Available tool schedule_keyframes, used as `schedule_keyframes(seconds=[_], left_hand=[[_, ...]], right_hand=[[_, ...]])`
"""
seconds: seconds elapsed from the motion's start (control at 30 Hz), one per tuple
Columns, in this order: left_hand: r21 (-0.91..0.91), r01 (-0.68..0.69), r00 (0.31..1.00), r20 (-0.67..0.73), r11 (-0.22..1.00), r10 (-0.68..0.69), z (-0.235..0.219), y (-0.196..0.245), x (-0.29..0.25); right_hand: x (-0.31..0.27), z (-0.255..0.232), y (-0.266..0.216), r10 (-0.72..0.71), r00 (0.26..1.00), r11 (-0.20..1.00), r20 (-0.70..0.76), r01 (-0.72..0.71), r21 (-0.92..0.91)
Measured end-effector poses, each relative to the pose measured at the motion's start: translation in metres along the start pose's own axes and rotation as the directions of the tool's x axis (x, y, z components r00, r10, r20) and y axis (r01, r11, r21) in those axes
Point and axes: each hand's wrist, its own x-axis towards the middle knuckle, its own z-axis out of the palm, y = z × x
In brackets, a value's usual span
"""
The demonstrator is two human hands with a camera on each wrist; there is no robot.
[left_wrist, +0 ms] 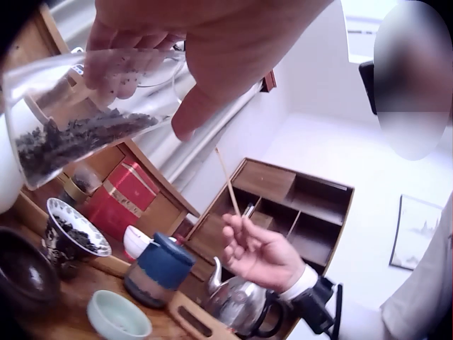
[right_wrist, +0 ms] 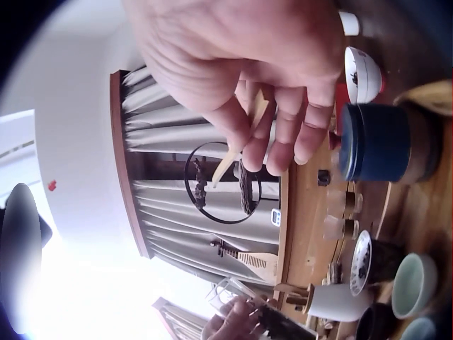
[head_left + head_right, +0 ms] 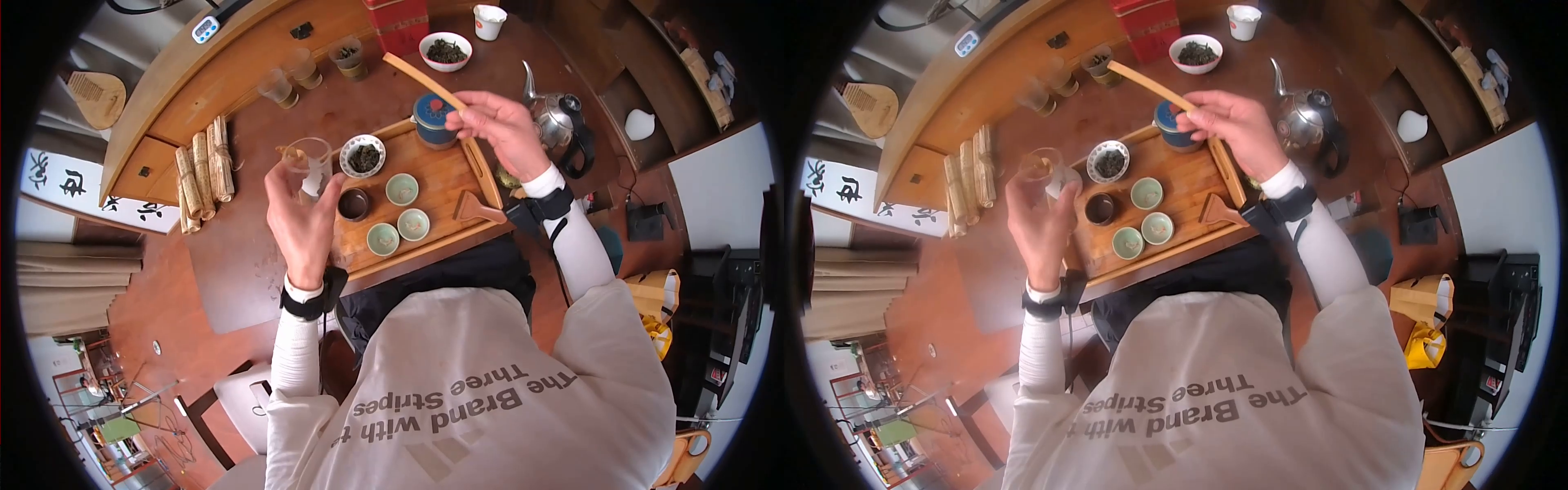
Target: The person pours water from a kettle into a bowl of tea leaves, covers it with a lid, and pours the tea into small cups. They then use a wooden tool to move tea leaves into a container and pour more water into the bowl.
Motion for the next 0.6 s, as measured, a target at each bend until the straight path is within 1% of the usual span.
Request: schedule_keyframes(seconds=[0.03, 0.07, 0.1, 0.13, 0.17, 0.2, 0.23, 0.3, 0.33, 0.37, 0.4, 0.43, 0.47, 0.53, 0.57, 0.6], left_hand=[[-0.235, 0.05, 0.998, -0.025, 0.971, -0.058, -0.004, -0.001, 0.0], [-0.457, 0.088, 0.993, -0.035, 0.885, -0.117, -0.007, -0.001, -0.001], [-0.586, 0.225, 0.97, 0.062, 0.778, -0.234, -0.015, 0.006, -0.001], [-0.594, 0.219, 0.97, 0.049, 0.775, -0.236, -0.017, 0.004, -0.002], [-0.641, 0.214, 0.971, 0.056, 0.737, -0.233, -0.019, 0.001, -0.003], [-0.686, 0.208, 0.971, 0.061, 0.697, -0.231, -0.021, -0.001, -0.003], [-0.691, 0.204, 0.97, 0.047, 0.693, -0.238, -0.025, -0.001, -0.003], [-0.564, 0.206, 0.976, 0.06, 0.8, -0.209, -0.035, 0.0, -0.008], [-0.564, 0.217, 0.972, 0.053, 0.797, -0.228, -0.036, -0.005, -0.012], [-0.586, 0.192, 0.978, 0.046, 0.788, -0.204, -0.034, -0.011, -0.014], [-0.607, 0.164, 0.983, 0.038, 0.778, -0.178, -0.034, -0.014, -0.017], [-0.621, 0.213, 0.97, 0.046, 0.754, -0.237, -0.036, -0.014, -0.021], [-0.623, 0.217, 0.968, 0.041, 0.751, -0.246, -0.038, -0.017, -0.024], [-0.639, 0.241, 0.956, 0.025, 0.731, -0.294, -0.043, -0.024, -0.034], [-0.645, 0.249, 0.955, 0.038, 0.723, -0.295, -0.046, -0.028, -0.039], [-0.627, 0.248, 0.953, 0.018, 0.738, -0.304, -0.049, -0.032, -0.044]], right_hand=[[0.0, 0.002, 0.004, 0.014, 0.999, 0.998, 0.03, -0.016, 0.055], [0.0, 0.006, 0.003, 0.024, 0.999, 0.995, 0.044, -0.028, 0.094], [0.003, 0.008, 0.003, 0.039, 0.998, 0.99, 0.045, -0.045, 0.136], [0.007, 0.01, 0.001, 0.057, 0.997, 0.982, 0.05, -0.065, 0.176], [0.013, 0.013, -0.002, 0.053, 0.997, 0.984, 0.062, -0.062, 0.167], [0.022, 0.016, -0.004, -0.014, 0.998, 0.99, 0.064, 0.004, 0.142], [0.03, 0.019, -0.007, -0.077, 0.995, 0.99, 0.069, 0.069, 0.12], [0.041, 0.029, -0.018, -0.142, 0.986, 0.989, 0.091, 0.137, 0.055], [0.044, 0.036, -0.025, -0.159, 0.982, 0.987, 0.104, 0.157, 0.028], [0.045, 0.042, -0.03, -0.152, 0.979, 0.987, 0.133, 0.157, -0.029], [0.046, 0.047, -0.03, -0.141, 0.979, 0.989, 0.146, 0.147, -0.032], [0.046, 0.051, -0.031, -0.13, 0.977, 0.988, 0.169, 0.142, -0.061], [0.046, 0.055, -0.031, -0.119, 0.975, 0.986, 0.188, 0.138, -0.09], [0.04, 0.063, -0.03, -0.114, 0.977, 0.989, 0.182, 0.128, -0.07], [0.036, 0.061, -0.027, -0.119, 0.98, 0.991, 0.16, 0.127, -0.041], [0.029, 0.055, -0.026, -0.121, 0.984, 0.992, 0.128, 0.124, -0.016]])
